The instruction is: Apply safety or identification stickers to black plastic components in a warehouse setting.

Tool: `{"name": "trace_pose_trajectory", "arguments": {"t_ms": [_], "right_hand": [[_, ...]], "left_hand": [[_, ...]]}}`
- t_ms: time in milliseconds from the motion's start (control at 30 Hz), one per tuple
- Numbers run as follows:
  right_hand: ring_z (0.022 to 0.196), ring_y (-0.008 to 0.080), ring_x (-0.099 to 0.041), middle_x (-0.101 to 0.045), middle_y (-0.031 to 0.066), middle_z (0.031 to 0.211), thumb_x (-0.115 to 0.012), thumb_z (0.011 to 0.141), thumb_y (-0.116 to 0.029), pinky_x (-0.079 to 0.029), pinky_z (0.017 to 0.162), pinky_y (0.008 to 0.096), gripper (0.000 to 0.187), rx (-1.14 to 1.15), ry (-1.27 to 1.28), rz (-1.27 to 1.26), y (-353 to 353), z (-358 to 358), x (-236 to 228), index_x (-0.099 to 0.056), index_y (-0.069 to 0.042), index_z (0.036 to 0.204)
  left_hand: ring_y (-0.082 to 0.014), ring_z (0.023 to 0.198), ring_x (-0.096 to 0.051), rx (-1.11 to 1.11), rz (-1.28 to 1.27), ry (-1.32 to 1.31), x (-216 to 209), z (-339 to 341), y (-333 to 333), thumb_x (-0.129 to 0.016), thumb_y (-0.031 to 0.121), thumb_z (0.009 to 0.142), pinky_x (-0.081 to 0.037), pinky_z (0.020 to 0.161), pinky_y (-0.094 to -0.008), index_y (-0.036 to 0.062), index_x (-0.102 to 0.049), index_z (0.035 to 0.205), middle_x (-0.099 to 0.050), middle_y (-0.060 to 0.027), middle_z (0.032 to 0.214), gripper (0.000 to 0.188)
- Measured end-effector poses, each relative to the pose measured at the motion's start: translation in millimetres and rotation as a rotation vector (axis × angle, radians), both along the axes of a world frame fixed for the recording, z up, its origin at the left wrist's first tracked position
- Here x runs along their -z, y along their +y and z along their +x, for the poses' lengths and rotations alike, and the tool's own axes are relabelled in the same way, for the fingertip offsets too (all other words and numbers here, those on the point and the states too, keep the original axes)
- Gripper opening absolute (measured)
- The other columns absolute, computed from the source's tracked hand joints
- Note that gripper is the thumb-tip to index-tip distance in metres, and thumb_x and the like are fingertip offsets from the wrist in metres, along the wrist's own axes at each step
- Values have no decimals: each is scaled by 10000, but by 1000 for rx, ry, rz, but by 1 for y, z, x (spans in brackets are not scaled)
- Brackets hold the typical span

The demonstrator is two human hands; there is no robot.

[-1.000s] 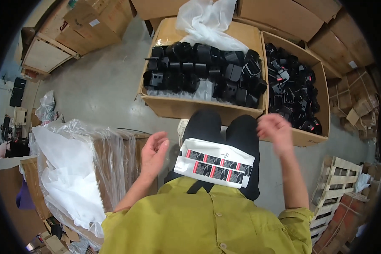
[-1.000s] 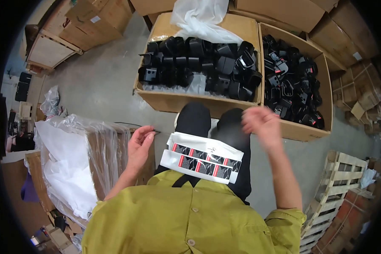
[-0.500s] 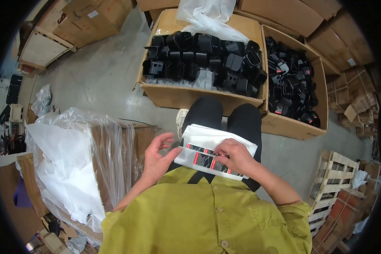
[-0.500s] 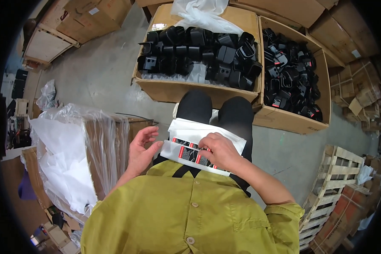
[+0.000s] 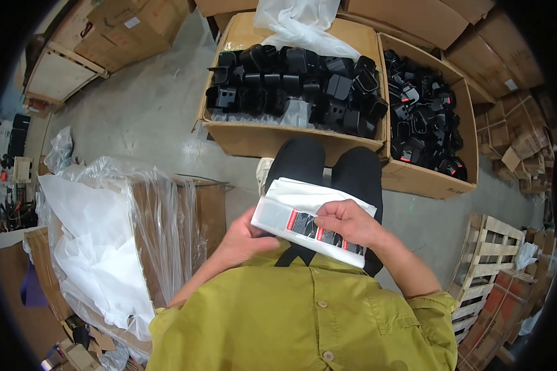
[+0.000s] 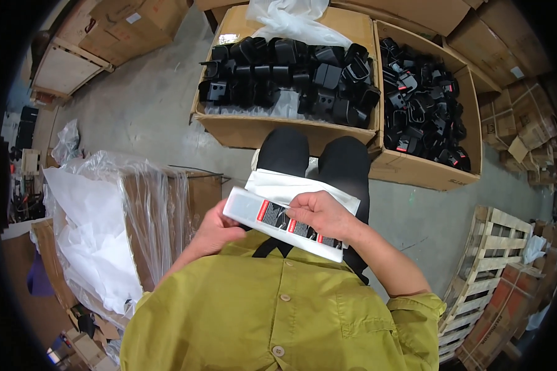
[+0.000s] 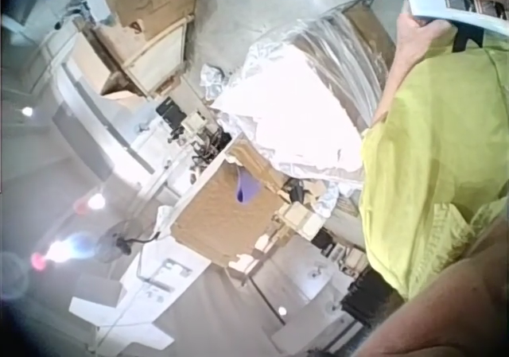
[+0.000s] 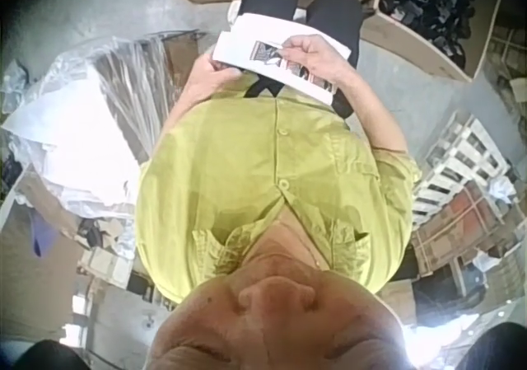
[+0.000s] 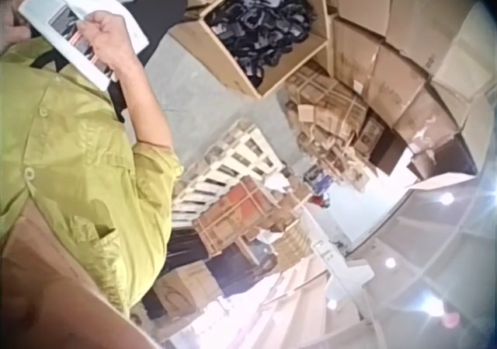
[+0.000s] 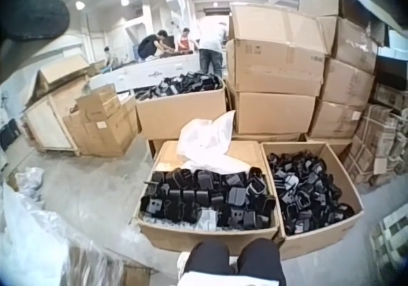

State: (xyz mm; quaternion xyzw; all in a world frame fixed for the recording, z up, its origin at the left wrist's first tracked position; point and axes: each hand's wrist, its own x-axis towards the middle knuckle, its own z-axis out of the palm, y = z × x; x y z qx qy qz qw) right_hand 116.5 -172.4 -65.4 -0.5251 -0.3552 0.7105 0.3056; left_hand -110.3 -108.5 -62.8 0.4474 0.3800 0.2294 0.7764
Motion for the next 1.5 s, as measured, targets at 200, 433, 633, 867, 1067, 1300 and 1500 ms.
{"name": "trace_pose_trajectory", "arguments": {"t_ms": [200,433,633,867,1067,1300,1500], "right_hand": [[585,17,-452,-552,-21,667,-548,824,-119,-377,526,173,116,-13,-163,-15,-2,-2,-5,-574,-6,815],[598,115,-488,-548,26,667,-612,749,-107,-397,534,239,115,174,-525,468,-5,-9,-1,-564,-11,790],[701,246,-529,-557,77,723,-651,678,-131,-430,609,327,167,94,-629,661,-8,-22,-15,-565,-31,781],[646,233,-553,-564,78,700,-626,697,-57,-442,544,305,119,42,-630,744,-10,-20,-13,-582,-28,803],[649,262,-550,-562,96,705,-576,714,-53,-439,557,324,67,24,-570,725,-8,-15,-17,-572,-20,773],[619,108,-514,-564,56,686,-544,769,-43,-413,554,241,62,340,-467,432,-6,-9,-5,-556,11,796],[566,43,-464,-547,11,660,-548,783,-67,-396,519,193,87,388,-523,256,-12,7,-3,-555,20,780]], "left_hand": [[-89,773,-552,93,-252,245,-8,14,-3,-687,62,679,-449,699,-228,-6,-592,898,-607,-32,815,248],[-102,665,-557,169,-152,237,-10,25,-5,-646,82,729,-459,589,-235,-11,-586,871,-593,-42,740,180],[-129,642,-560,142,-219,158,-1,30,-14,-605,35,757,-478,556,-261,-8,-527,982,-580,-70,801,242],[-133,649,-557,129,-229,108,-2,33,-18,-622,75,764,-475,574,-263,-10,-539,955,-578,-71,805,225],[-119,623,-539,169,-184,142,1,30,-19,-615,74,770,-455,545,-245,-1,-535,953,-570,-60,776,213],[-104,612,-518,-10,-318,95,2,28,-24,-599,81,779,-426,566,-222,-3,-529,965,-557,-39,759,216],[-96,682,-560,241,-417,328,-23,-14,-16,-582,147,796,-448,607,-214,-17,-496,1089,-604,-82,834,346]]}}
